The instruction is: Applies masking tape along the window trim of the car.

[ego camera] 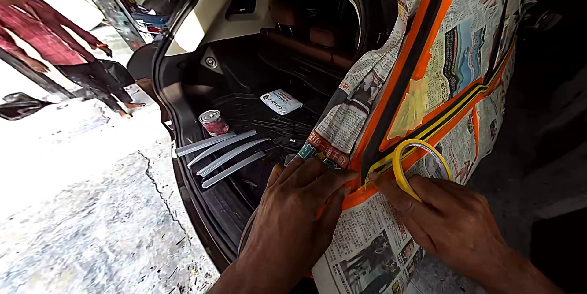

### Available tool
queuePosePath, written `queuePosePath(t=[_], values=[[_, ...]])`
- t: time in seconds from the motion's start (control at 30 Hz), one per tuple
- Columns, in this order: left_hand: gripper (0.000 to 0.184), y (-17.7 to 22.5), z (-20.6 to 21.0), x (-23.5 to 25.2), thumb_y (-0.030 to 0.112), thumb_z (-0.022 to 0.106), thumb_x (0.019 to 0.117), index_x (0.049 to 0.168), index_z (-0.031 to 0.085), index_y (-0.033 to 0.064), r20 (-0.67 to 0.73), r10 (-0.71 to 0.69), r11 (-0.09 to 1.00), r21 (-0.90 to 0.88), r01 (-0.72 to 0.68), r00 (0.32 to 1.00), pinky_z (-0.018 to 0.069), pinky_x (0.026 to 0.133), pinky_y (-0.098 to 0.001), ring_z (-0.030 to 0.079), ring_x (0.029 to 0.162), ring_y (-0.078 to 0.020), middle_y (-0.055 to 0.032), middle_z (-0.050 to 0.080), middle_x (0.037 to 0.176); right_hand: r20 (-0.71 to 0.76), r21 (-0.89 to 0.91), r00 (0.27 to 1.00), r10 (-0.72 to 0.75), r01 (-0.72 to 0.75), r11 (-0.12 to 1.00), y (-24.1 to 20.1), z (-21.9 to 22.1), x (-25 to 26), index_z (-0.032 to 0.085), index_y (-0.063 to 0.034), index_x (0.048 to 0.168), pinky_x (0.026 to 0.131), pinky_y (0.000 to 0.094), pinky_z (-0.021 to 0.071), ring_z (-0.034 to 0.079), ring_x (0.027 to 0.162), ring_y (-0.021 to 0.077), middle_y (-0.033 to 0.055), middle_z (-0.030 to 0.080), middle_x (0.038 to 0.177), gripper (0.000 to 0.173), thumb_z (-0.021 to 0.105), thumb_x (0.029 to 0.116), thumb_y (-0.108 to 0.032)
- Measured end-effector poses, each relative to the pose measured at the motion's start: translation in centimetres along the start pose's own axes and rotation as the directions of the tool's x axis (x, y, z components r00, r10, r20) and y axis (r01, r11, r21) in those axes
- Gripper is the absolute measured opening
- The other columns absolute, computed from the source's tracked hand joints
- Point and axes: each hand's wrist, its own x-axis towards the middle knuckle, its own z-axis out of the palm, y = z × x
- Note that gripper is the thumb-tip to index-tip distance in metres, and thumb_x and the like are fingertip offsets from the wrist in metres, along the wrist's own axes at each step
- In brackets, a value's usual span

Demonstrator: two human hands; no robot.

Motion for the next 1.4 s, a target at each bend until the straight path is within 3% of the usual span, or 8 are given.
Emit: queuePosePath(t=[0.2, 0.37, 0.63, 0.8, 0.9, 1.03, 1.2, 1.4], values=[[0.028, -1.3, -0.8, 4.0, 0.016, 0.063, 0.0961, 0.112, 0.079, 0.0315, 0.083, 0.468, 0.877, 0.075, -0.474, 0.880, 0.0344, 0.077, -0.0380, 0.052, 0.085, -0.0136, 0.0043, 0.065, 0.098, -0.089, 0.015, 0.988, 0.125, -0.125, 0.992, -0.2, 0.3, -0.8, 0.069, -0.0204, 0.135, 0.046, 0.0288, 0.0335, 0.048, 0.055, 0.0142, 0.0016, 0.053, 0.071, 0.041, 0.050, 0.1002, -0.014], [0.018, -1.3, -1.0, 5.9, 0.022, 0.063, 0.0971, 0.102, 0.080, 0.0266, 0.188, 0.552, 0.816, 0.076, -0.573, 0.812, 0.0337, 0.078, -0.0385, 0.051, 0.085, -0.0142, 0.0049, 0.064, 0.095, -0.126, 0.062, 0.971, 0.205, -0.199, 0.978, -0.8, 1.0, -2.1, 0.071, -0.0175, 0.131, 0.047, 0.0281, 0.0345, 0.048, 0.056, 0.0130, 0.0010, 0.053, 0.071, 0.036, 0.051, 0.1015, -0.018], [0.017, -0.2, 1.4, 2.0, 0.031, 0.062, 0.0979, 0.098, 0.079, 0.0278, 0.019, 0.313, 0.945, 0.090, -0.313, 0.950, 0.0357, 0.077, -0.0360, 0.054, 0.086, -0.0099, 0.0104, 0.066, 0.090, -0.140, 0.074, 0.947, 0.289, -0.282, 0.957, -1.0, 2.2, -4.1, 0.072, -0.0185, 0.129, 0.046, 0.0282, 0.0341, 0.047, 0.056, 0.0130, 0.0006, 0.051, 0.070, 0.035, 0.050, 0.1026, -0.022], [0.032, 0.0, 0.7, 0.5, 0.049, 0.055, 0.1013, 0.117, 0.076, 0.0308, 0.093, 0.281, 0.954, 0.085, -0.288, 0.955, 0.0354, 0.079, -0.0379, 0.054, 0.087, -0.0107, 0.0097, 0.068, 0.096, -0.151, 0.096, 0.936, 0.317, -0.305, 0.947, -1.2, 2.5, -4.4, 0.073, -0.0166, 0.126, 0.047, 0.0275, 0.0340, 0.046, 0.056, 0.0120, 0.0004, 0.051, 0.070, 0.034, 0.049, 0.1024, -0.021], [0.036, -0.2, -0.8, 0.0, 0.037, 0.046, 0.1062, 0.132, 0.068, 0.0238, 0.173, 0.168, 0.968, -0.214, -0.129, 0.971, 0.0441, 0.092, -0.0389, 0.061, 0.107, -0.0100, 0.0070, 0.071, 0.117, -0.172, 0.114, 0.925, 0.338, -0.322, 0.940, -1.8, 2.3, -4.1, 0.072, -0.0175, 0.130, 0.047, 0.0271, 0.0359, 0.048, 0.057, 0.0115, 0.0006, 0.054, 0.071, 0.036, 0.048, 0.1025, -0.021], [0.045, -0.4, -2.8, -0.4, 0.003, 0.046, 0.1057, 0.150, 0.043, 0.0016, 0.197, -0.045, 0.599, -0.779, 0.184, 0.979, 0.0561, 0.101, -0.0430, 0.068, 0.112, -0.0287, -0.0155, 0.068, 0.127, -0.206, 0.145, 0.903, 0.378, -0.353, 0.924, -3.0, 1.8, -4.3, 0.071, -0.0177, 0.131, 0.048, 0.0262, 0.0364, 0.048, 0.057, 0.0112, 0.0010, 0.054, 0.070, 0.036, 0.049, 0.1031, -0.022], [0.061, -1.7, -3.2, -1.0, -0.006, 0.064, 0.0959, 0.152, 0.042, 0.0055, 0.191, -0.171, 0.405, -0.881, 0.246, 0.966, 0.0615, 0.093, -0.0406, 0.074, 0.098, -0.0302, -0.0192, 0.072, 0.115, -0.192, 0.186, 0.882, 0.431, -0.398, 0.898, -5.7, 1.0, -2.8, 0.073, -0.0161, 0.127, 0.050, 0.0240, 0.0363, 0.048, 0.058, 0.0107, 0.0027, 0.055, 0.071, 0.033, 0.050, 0.1032, -0.023], [0.067, -2.9, -4.6, -1.3, -0.006, 0.062, 0.0960, 0.155, 0.034, 0.0057, 0.294, 0.031, 0.304, -0.913, 0.272, 0.955, 0.0598, 0.095, -0.0395, 0.072, 0.103, -0.0258, -0.0153, 0.072, 0.117, -0.194, 0.274, 0.856, 0.480, -0.422, 0.864, -9.6, 0.2, 0.2, 0.073, -0.0161, 0.125, 0.052, 0.0203, 0.0374, 0.048, 0.060, 0.0085, 0.0023, 0.055, 0.074, 0.031, 0.056, 0.1042, -0.031]])
